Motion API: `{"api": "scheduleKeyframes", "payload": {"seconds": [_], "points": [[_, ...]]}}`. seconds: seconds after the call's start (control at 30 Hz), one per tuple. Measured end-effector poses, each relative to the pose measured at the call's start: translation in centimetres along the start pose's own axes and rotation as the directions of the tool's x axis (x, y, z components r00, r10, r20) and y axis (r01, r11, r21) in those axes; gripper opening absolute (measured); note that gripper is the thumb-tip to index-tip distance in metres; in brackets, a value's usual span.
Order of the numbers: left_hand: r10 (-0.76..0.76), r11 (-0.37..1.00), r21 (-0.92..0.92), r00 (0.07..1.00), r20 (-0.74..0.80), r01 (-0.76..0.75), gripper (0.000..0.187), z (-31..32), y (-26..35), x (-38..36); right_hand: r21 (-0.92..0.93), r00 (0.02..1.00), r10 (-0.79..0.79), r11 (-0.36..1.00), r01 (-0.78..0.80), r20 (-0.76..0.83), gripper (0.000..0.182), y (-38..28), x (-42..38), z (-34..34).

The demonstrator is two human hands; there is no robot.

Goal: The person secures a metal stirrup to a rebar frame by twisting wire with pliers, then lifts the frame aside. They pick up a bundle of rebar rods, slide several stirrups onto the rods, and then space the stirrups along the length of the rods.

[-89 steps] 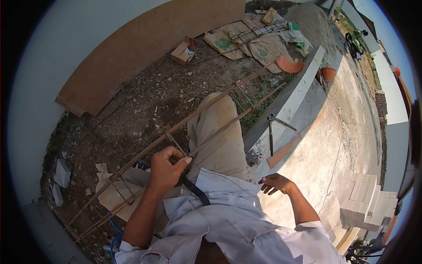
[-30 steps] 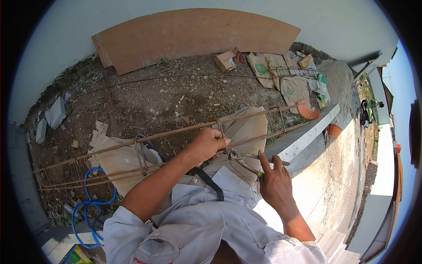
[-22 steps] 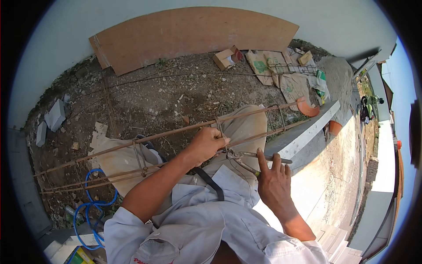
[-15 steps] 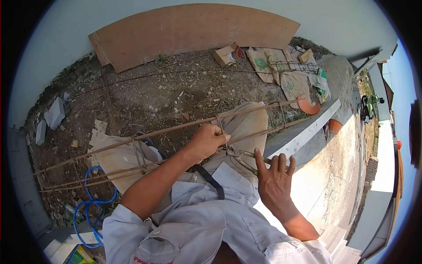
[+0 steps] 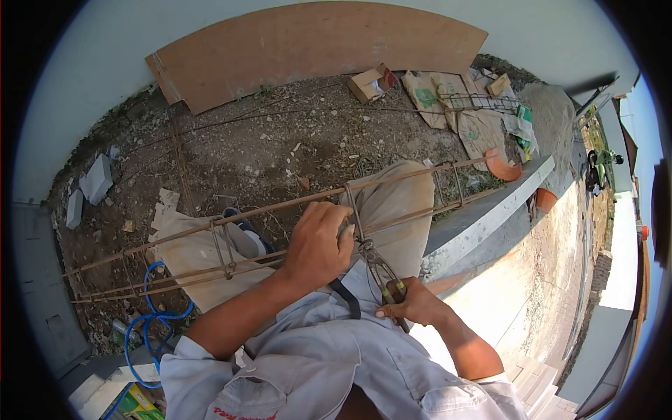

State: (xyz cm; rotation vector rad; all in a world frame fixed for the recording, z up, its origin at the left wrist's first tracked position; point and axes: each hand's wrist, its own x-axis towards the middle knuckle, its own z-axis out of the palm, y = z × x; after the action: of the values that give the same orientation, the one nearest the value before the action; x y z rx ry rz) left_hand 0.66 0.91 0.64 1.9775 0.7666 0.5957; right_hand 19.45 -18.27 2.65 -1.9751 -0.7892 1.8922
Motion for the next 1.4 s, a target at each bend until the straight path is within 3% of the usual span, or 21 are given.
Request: {"api": "scheduleKeyframes", "payload": {"seconds": [0.07, 0.17, 0.27, 0.33, 0.43, 0.47, 0.57, 0.6, 0.63, 0.7, 0.73, 0.77, 0.83, 0.87, 0.9, 0.93, 0.97, 1.0, 1.1, 1.33, 1.4], "points": [[0.473, 0.827, 0.347, 0.881, -0.002, -0.443, 0.038, -0.8, 1.3, -1.8, 0.018, 0.996, -0.016, 1.000, 0.015, 0.084, 0.030, -0.5, 0.2, -0.9], [0.650, 0.636, 0.262, 0.687, 0.325, -0.726, 0.050, 2.1, 2.4, -3.4, 0.169, 0.964, -0.065, 0.985, 0.021, 0.256, 0.030, 0.6, 1.1, -2.1], [0.685, 0.509, 0.385, 0.633, 0.361, -0.770, 0.042, 7.3, 1.3, -3.3, 0.386, 0.918, -0.149, 0.922, -0.005, 0.368, 0.034, 2.4, 1.9, -2.5], [0.523, 0.587, 0.308, 0.641, 0.562, -0.749, 0.035, 8.5, 1.8, -2.2, 0.390, 0.897, -0.182, 0.921, 0.011, 0.403, 0.038, 2.4, 1.8, -2.8], [0.184, 0.760, 0.296, 0.629, 0.755, -0.578, 0.027, 9.5, 4.0, 0.1, -0.277, 0.993, -0.109, 0.956, 0.094, -0.039, 0.045, -0.6, -1.7, -2.6], [0.060, 0.807, 0.318, 0.604, 0.794, -0.497, 0.024, 9.1, 5.0, 1.0, -0.571, 0.908, -0.353, 0.803, 0.171, -0.224, 0.054, 0.4, -2.9, -1.4], [-0.023, 0.898, 0.253, 0.534, 0.845, -0.361, 0.024, 7.8, 7.3, 3.1, -0.627, 0.840, -0.317, 0.779, -0.035, -0.441, 0.058, 0.7, -4.7, 1.3], [0.139, 0.835, 0.256, 0.636, 0.759, -0.488, 0.024, 8.4, 6.7, 2.4, -0.625, 0.849, -0.325, 0.781, -0.007, -0.416, 0.051, 1.2, -4.5, 1.4], [0.307, 0.753, 0.281, 0.695, 0.650, -0.596, 0.024, 9.2, 5.1, 0.7, -0.447, 0.928, -0.162, 0.895, -0.006, -0.336, 0.046, 0.9, -4.3, 0.9], [0.588, 0.596, 0.324, 0.674, 0.447, -0.735, 0.023, 9.4, 2.8, -0.7, -0.054, 0.994, 0.092, 0.994, -0.095, -0.051, 0.037, 0.0, -3.5, -0.9], [0.688, 0.536, 0.325, 0.627, 0.366, -0.779, 0.023, 9.0, 2.0, -1.2, 0.239, 0.989, 0.028, 0.969, -0.062, 0.142, 0.030, 1.6, -2.8, -1.3], [0.776, 0.471, 0.334, 0.564, 0.282, -0.816, 0.022, 8.9, 1.5, -1.5, 0.283, 0.985, 0.010, 0.957, -0.059, 0.170, 0.029, 2.4, -2.2, -1.2], [0.646, 0.538, 0.300, 0.613, 0.454, -0.788, 0.022, 9.1, 1.4, -1.5, 0.356, 0.974, -0.026, 0.933, -0.058, 0.227, 0.029, 3.2, -1.2, -1.2], [0.566, 0.577, 0.291, 0.631, 0.530, -0.763, 0.022, 9.4, 1.4, -1.5, 0.214, 0.975, 0.018, 0.974, -0.067, 0.223, 0.030, 3.4, -1.1, -1.8], [0.438, 0.652, 0.323, 0.689, 0.578, -0.686, 0.021, 9.9, 2.1, -1.1, -0.067, 0.996, -0.073, 0.995, 0.069, -0.060, 0.031, 3.0, -1.6, -1.4], [0.303, 0.713, 0.358, 0.725, 0.618, -0.603, 0.020, 10.5, 3.2, -0.1, -0.368, 0.923, -0.240, 0.922, 0.119, -0.302, 0.033, 2.3, -2.8, -0.7], [0.163, 0.761, 0.398, 0.745, 0.647, -0.513, 0.019, 10.6, 4.0, 0.4, -0.639, 0.769, -0.449, 0.766, 0.070, -0.455, 0.035, 1.6, -3.9, 0.1], [0.134, 0.794, 0.375, 0.739, 0.660, -0.478, 0.018, 10.2, 4.5, 0.8, -0.752, 0.717, -0.541, 0.658, 0.035, -0.440, 0.040, 0.9, -4.6, 0.8], [0.105, 0.831, 0.343, 0.729, 0.677, -0.438, 0.015, 9.9, 5.1, 1.3, -0.724, 0.763, -0.451, 0.689, -0.033, -0.464, 0.039, 1.8, -3.8, 0.7], [0.169, 0.762, 0.414, 0.771, 0.615, -0.498, 0.018, 10.8, 4.3, 0.4, -0.769, 0.734, -0.522, 0.640, -0.001, -0.435, 0.036, 4.3, -1.6, -0.5], [0.303, 0.682, 0.424, 0.758, 0.578, -0.596, 0.021, 9.9, 3.9, -0.4, -0.488, 0.913, -0.246, 0.871, 0.062, -0.324, 0.034, 2.5, -2.8, 0.1]]}}
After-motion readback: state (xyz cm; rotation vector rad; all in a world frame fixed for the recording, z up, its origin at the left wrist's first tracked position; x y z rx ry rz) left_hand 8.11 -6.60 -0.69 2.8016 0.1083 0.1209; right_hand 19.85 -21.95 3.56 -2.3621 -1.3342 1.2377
